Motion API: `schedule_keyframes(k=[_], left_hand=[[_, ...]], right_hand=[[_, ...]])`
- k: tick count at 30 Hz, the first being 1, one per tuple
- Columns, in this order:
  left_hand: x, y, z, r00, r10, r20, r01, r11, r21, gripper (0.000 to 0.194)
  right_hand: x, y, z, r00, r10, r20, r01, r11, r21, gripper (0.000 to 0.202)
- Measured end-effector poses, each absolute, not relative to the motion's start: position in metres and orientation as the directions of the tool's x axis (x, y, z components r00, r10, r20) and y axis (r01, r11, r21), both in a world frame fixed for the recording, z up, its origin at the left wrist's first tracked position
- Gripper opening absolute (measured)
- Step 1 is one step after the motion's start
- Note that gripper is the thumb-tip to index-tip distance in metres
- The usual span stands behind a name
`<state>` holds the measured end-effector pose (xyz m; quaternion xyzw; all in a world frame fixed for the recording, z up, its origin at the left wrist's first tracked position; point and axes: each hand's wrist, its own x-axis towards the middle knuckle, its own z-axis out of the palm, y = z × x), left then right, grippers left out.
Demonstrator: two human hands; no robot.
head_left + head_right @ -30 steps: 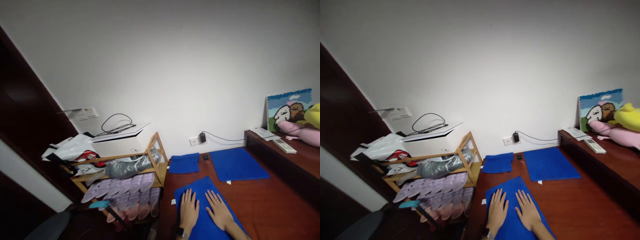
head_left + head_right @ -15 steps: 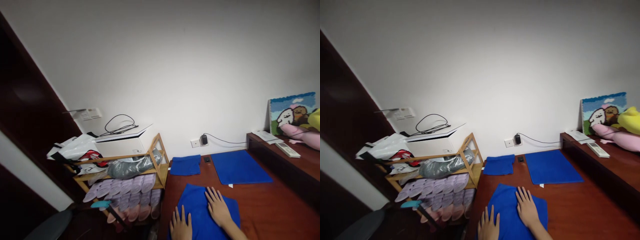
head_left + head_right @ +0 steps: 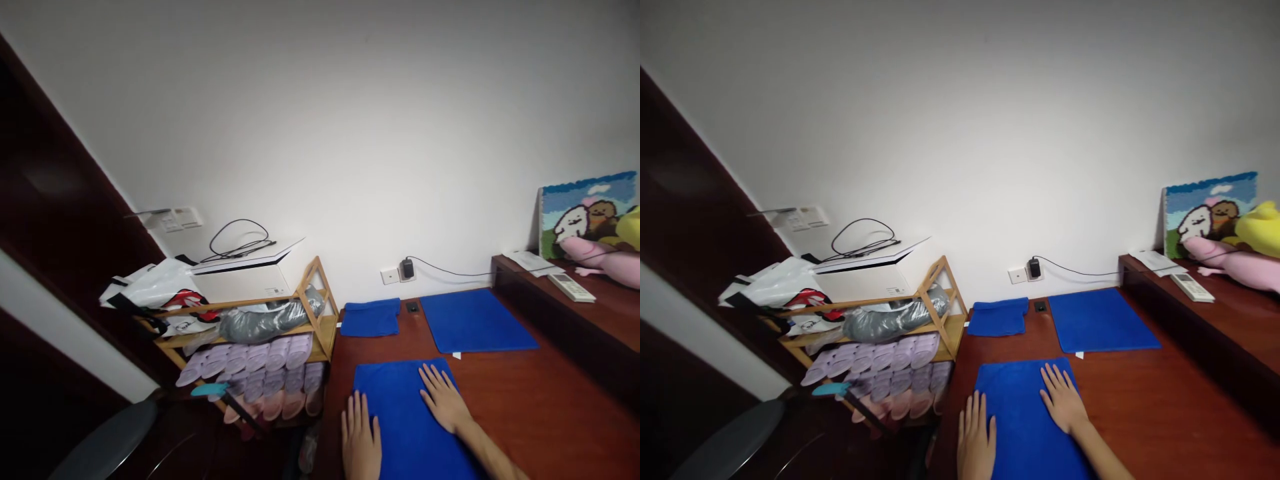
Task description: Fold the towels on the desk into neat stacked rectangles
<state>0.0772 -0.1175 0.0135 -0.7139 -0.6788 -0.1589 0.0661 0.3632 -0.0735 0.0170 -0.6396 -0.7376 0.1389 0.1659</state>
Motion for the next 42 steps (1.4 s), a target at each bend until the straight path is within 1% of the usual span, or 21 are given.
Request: schedule_keyframes(k=[2, 4, 5, 7, 8, 12, 18, 20, 25, 28, 30, 32, 34, 36, 38, 42], left_hand=[[0.093, -0.099, 0.033, 0.199, 0.923, 0.330, 0.961, -0.250, 0.119, 0.057], [0.105, -0.077, 0.045, 0.306, 0.916, 0.258, 0.929, -0.347, 0.129, 0.055], [0.109, -0.066, 0.047, 0.328, 0.921, 0.209, 0.923, -0.360, 0.138, 0.055], [0.111, -0.049, 0.045, 0.312, 0.940, 0.134, 0.932, -0.331, 0.151, 0.054], [0.110, -0.044, 0.043, 0.284, 0.951, 0.120, 0.941, -0.300, 0.154, 0.055], [0.102, -0.038, 0.034, 0.193, 0.971, 0.141, 0.965, -0.214, 0.153, 0.059], [0.089, -0.044, 0.032, 0.162, 0.977, 0.136, 0.973, -0.181, 0.145, 0.065], [0.084, -0.044, 0.031, 0.164, 0.979, 0.125, 0.971, -0.182, 0.153, 0.068], [0.079, -0.042, 0.036, 0.167, 0.978, 0.124, 0.974, -0.183, 0.131, 0.067], [0.090, -0.041, 0.043, 0.214, 0.953, 0.217, 0.962, -0.243, 0.120, 0.059], [0.107, -0.040, 0.046, 0.310, 0.911, 0.272, 0.928, -0.352, 0.123, 0.055], [0.131, -0.038, 0.045, 0.422, 0.866, 0.267, 0.874, -0.468, 0.135, 0.054], [0.152, -0.034, 0.041, 0.485, 0.847, 0.218, 0.839, -0.521, 0.158, 0.056], [0.161, -0.029, 0.035, 0.464, 0.870, 0.164, 0.853, -0.489, 0.181, 0.058], [0.152, -0.025, 0.030, 0.378, 0.917, 0.127, 0.898, -0.397, 0.189, 0.061], [0.096, -0.018, 0.023, 0.196, 0.973, 0.125, 0.961, -0.216, 0.174, 0.069]], right_hand=[[0.366, -0.072, 0.015, -0.056, 0.995, 0.082, 0.915, 0.084, -0.396, 0.068], [0.367, -0.073, 0.011, 0.045, 0.997, 0.068, 0.936, -0.018, -0.351, 0.068], [0.367, -0.073, 0.010, 0.077, 0.996, 0.050, 0.943, -0.057, -0.329, 0.069], [0.368, -0.071, 0.010, 0.089, 0.996, 0.010, 0.950, -0.082, -0.301, 0.071], [0.368, -0.069, 0.012, 0.083, 0.997, -0.008, 0.952, -0.082, -0.296, 0.071], [0.372, -0.059, 0.023, 0.081, 0.995, -0.059, 0.952, -0.095, -0.291, 0.072], [0.377, -0.053, 0.021, 0.032, 0.999, -0.037, 0.955, -0.042, -0.294, 0.076], [0.377, -0.052, 0.020, 0.036, 0.998, -0.044, 0.955, -0.047, -0.294, 0.077], [0.378, -0.048, 0.025, 0.049, 0.998, -0.038, 0.953, -0.058, -0.296, 0.074], [0.381, -0.046, 0.025, 0.040, 0.999, -0.023, 0.952, -0.045, -0.304, 0.072], [0.382, -0.046, 0.023, 0.041, 0.999, -0.025, 0.952, -0.047, -0.302, 0.072], [0.382, -0.046, 0.021, 0.044, 0.999, -0.026, 0.954, -0.050, -0.295, 0.072], [0.382, -0.046, 0.020, 0.043, 0.999, -0.025, 0.956, -0.048, -0.290, 0.072], [0.382, -0.046, 0.020, 0.043, 0.999, -0.031, 0.958, -0.050, -0.284, 0.072], [0.382, -0.046, 0.021, 0.045, 0.998, -0.042, 0.960, -0.055, -0.274, 0.073], [0.383, -0.046, 0.021, 0.047, 0.996, -0.070, 0.964, -0.064, -0.260, 0.074]])
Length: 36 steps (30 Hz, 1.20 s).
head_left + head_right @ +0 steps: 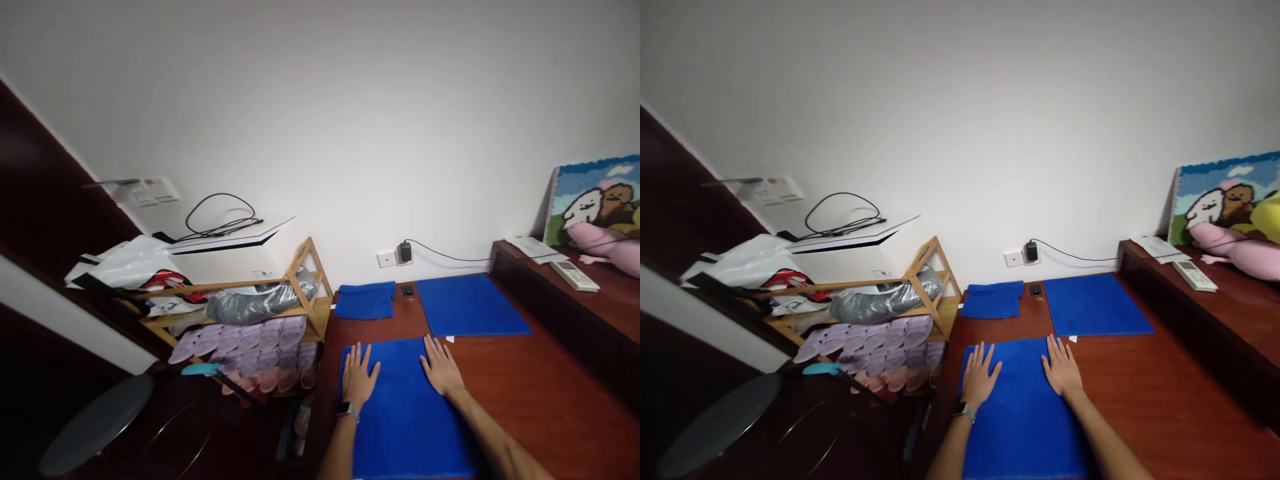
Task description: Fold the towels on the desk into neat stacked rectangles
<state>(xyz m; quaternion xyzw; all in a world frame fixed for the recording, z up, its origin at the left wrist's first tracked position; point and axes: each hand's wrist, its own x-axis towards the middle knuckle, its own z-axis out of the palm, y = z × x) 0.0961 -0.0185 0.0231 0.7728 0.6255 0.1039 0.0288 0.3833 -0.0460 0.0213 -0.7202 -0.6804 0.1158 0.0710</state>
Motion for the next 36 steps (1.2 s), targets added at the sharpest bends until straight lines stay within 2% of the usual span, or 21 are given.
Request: schedule_keyframes(k=[4, 8, 15, 17, 19, 22, 26, 31, 36], left_hand=[[0.054, -0.016, 0.019, 0.155, 0.980, 0.127, 0.971, -0.175, 0.162, 0.074], [0.050, -0.015, 0.015, 0.149, 0.979, 0.140, 0.973, -0.170, 0.157, 0.076], [0.068, -0.017, 0.033, 0.159, 0.970, 0.185, 0.976, -0.182, 0.116, 0.066], [0.099, -0.019, 0.042, 0.197, 0.949, 0.245, 0.964, -0.233, 0.129, 0.063], [0.145, -0.023, 0.046, 0.309, 0.903, 0.298, 0.919, -0.364, 0.150, 0.061], [0.209, -0.030, 0.039, 0.453, 0.847, 0.280, 0.834, -0.513, 0.203, 0.061], [0.209, -0.028, 0.022, 0.389, 0.903, 0.180, 0.872, -0.424, 0.245, 0.062], [0.098, -0.015, 0.019, 0.167, 0.974, 0.153, 0.968, -0.191, 0.160, 0.065], [0.050, -0.011, 0.020, 0.129, 0.978, 0.163, 0.984, -0.147, 0.103, 0.066]], right_hand=[[0.383, -0.047, 0.017, 0.056, 0.996, -0.072, 0.964, -0.073, -0.258, 0.075], [0.381, -0.048, 0.011, 0.122, 0.991, -0.057, 0.962, -0.132, -0.238, 0.075], [0.381, -0.049, 0.016, 0.119, 0.990, -0.069, 0.958, -0.133, -0.255, 0.076], [0.381, -0.049, 0.018, 0.116, 0.991, -0.068, 0.960, -0.129, -0.250, 0.075], [0.382, -0.049, 0.018, 0.116, 0.991, -0.063, 0.960, -0.128, -0.248, 0.074], [0.383, -0.049, 0.017, 0.101, 0.993, -0.061, 0.962, -0.113, -0.248, 0.072], [0.384, -0.049, 0.015, 0.101, 0.993, -0.061, 0.963, -0.113, -0.245, 0.072], [0.383, -0.049, 0.014, 0.111, 0.992, -0.062, 0.962, -0.123, -0.244, 0.074], [0.383, -0.048, 0.020, 0.117, 0.990, -0.081, 0.962, -0.133, -0.238, 0.073]])
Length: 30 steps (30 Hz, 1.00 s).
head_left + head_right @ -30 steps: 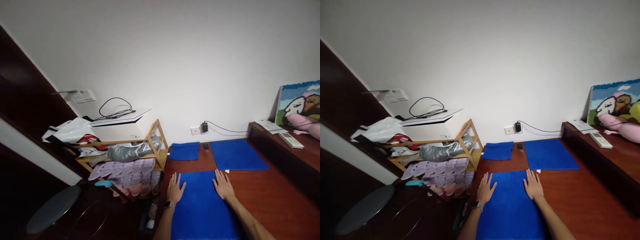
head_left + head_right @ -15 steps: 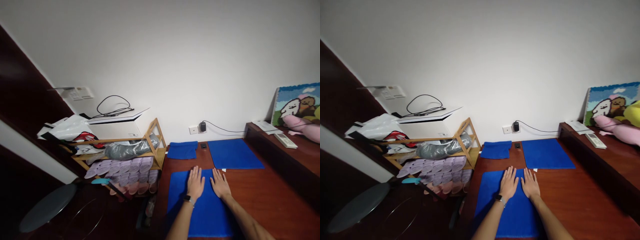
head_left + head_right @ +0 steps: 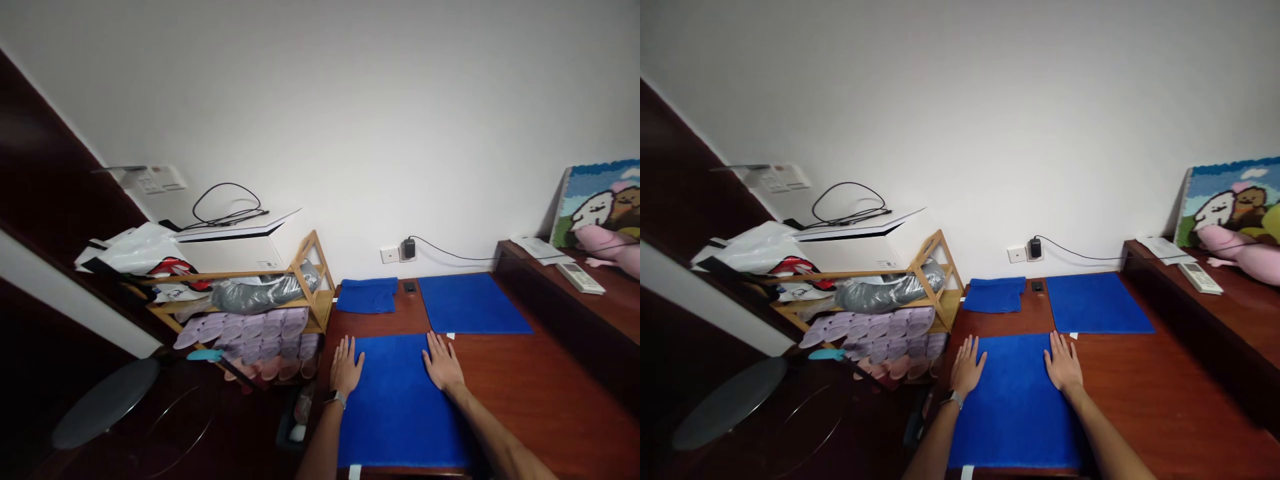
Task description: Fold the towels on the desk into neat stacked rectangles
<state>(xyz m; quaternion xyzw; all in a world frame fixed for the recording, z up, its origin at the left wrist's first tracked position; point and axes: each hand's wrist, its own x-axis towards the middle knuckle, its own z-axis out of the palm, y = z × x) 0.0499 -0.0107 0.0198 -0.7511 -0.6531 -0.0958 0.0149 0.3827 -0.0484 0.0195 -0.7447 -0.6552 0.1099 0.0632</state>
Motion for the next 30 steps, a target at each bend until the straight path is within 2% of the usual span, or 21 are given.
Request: schedule_keyframes(k=[3, 7, 11, 13, 15, 17, 19, 21, 24, 30], left_hand=[[0.056, -0.012, 0.017, 0.129, 0.975, 0.179, 0.984, -0.148, 0.101, 0.066], [0.059, -0.012, 0.016, 0.125, 0.975, 0.185, 0.984, -0.147, 0.105, 0.066], [0.055, -0.013, 0.027, 0.126, 0.978, 0.166, 0.986, -0.142, 0.086, 0.065], [0.065, -0.015, 0.034, 0.131, 0.971, 0.200, 0.986, -0.149, 0.077, 0.062], [0.091, -0.019, 0.039, 0.187, 0.946, 0.265, 0.973, -0.216, 0.084, 0.060], [0.131, -0.025, 0.040, 0.324, 0.897, 0.300, 0.924, -0.368, 0.101, 0.060], [0.176, -0.033, 0.037, 0.470, 0.839, 0.275, 0.845, -0.518, 0.135, 0.059], [0.210, -0.039, 0.031, 0.522, 0.823, 0.223, 0.806, -0.561, 0.187, 0.057], [0.211, -0.043, 0.023, 0.474, 0.865, 0.165, 0.835, -0.501, 0.227, 0.055], [0.090, -0.042, 0.021, 0.207, 0.968, 0.142, 0.963, -0.227, 0.144, 0.062]], right_hand=[[0.381, -0.050, 0.024, 0.121, 0.986, -0.117, 0.963, -0.145, -0.226, 0.073], [0.376, -0.055, 0.025, 0.084, 0.994, -0.066, 0.965, -0.098, -0.243, 0.074], [0.373, -0.058, 0.023, 0.083, 0.994, -0.075, 0.958, -0.100, -0.268, 0.073], [0.373, -0.058, 0.022, 0.082, 0.994, -0.067, 0.956, -0.097, -0.275, 0.073], [0.374, -0.058, 0.023, 0.079, 0.995, -0.065, 0.953, -0.094, -0.287, 0.072], [0.375, -0.057, 0.024, 0.076, 0.995, -0.063, 0.952, -0.091, -0.293, 0.072], [0.376, -0.057, 0.025, 0.069, 0.995, -0.072, 0.955, -0.087, -0.283, 0.071], [0.377, -0.057, 0.026, 0.057, 0.995, -0.079, 0.960, -0.077, -0.269, 0.069], [0.378, -0.058, 0.024, 0.055, 0.996, -0.075, 0.961, -0.073, -0.268, 0.069], [0.377, -0.058, 0.021, 0.072, 0.995, -0.070, 0.953, -0.090, -0.290, 0.070]])
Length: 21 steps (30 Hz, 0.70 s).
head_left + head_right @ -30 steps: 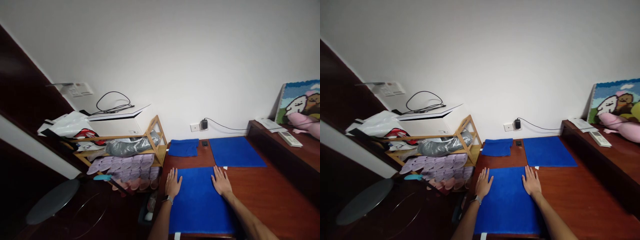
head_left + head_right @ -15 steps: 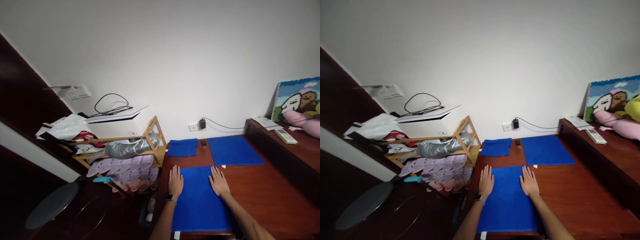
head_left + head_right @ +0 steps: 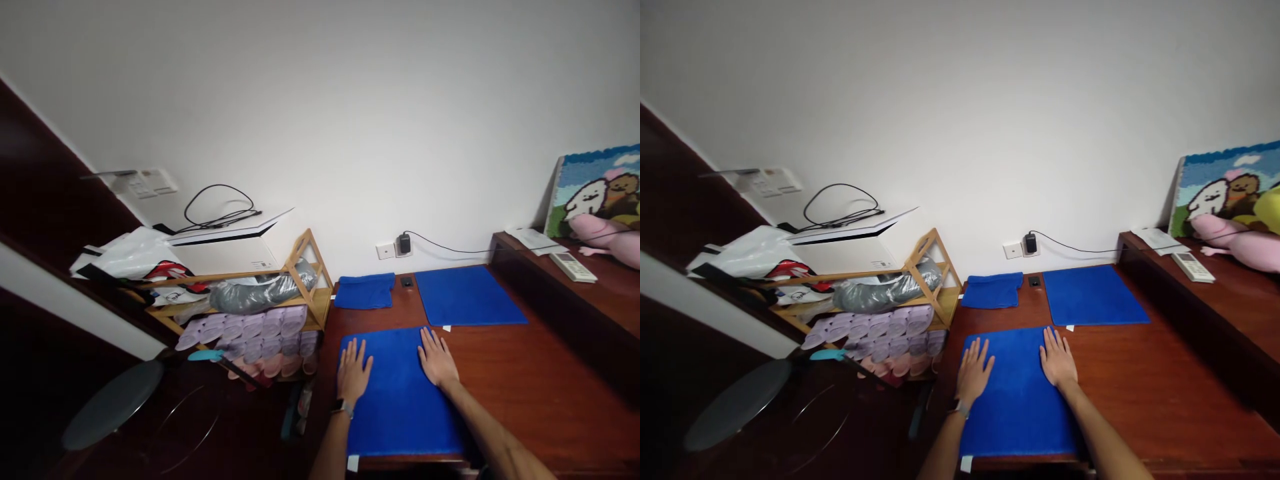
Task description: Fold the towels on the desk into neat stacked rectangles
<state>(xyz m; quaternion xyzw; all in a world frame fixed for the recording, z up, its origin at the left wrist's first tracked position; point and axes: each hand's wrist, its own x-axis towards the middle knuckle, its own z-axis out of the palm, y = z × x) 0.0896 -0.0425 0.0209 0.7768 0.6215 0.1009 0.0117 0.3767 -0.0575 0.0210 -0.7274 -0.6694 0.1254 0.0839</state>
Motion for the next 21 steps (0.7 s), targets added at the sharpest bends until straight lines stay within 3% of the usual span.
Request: schedule_keyframes(k=[9, 21], left_hand=[[0.070, -0.046, 0.019, 0.151, 0.973, 0.175, 0.979, -0.172, 0.108, 0.063], [0.086, -0.049, 0.035, 0.221, 0.944, 0.246, 0.971, -0.237, 0.038, 0.058]], right_hand=[[0.377, -0.071, 0.035, 0.080, 0.984, -0.159, 0.959, -0.119, -0.258, 0.070], [0.371, -0.122, 0.025, 0.041, 0.997, -0.069, 0.953, -0.060, -0.297, 0.070]])
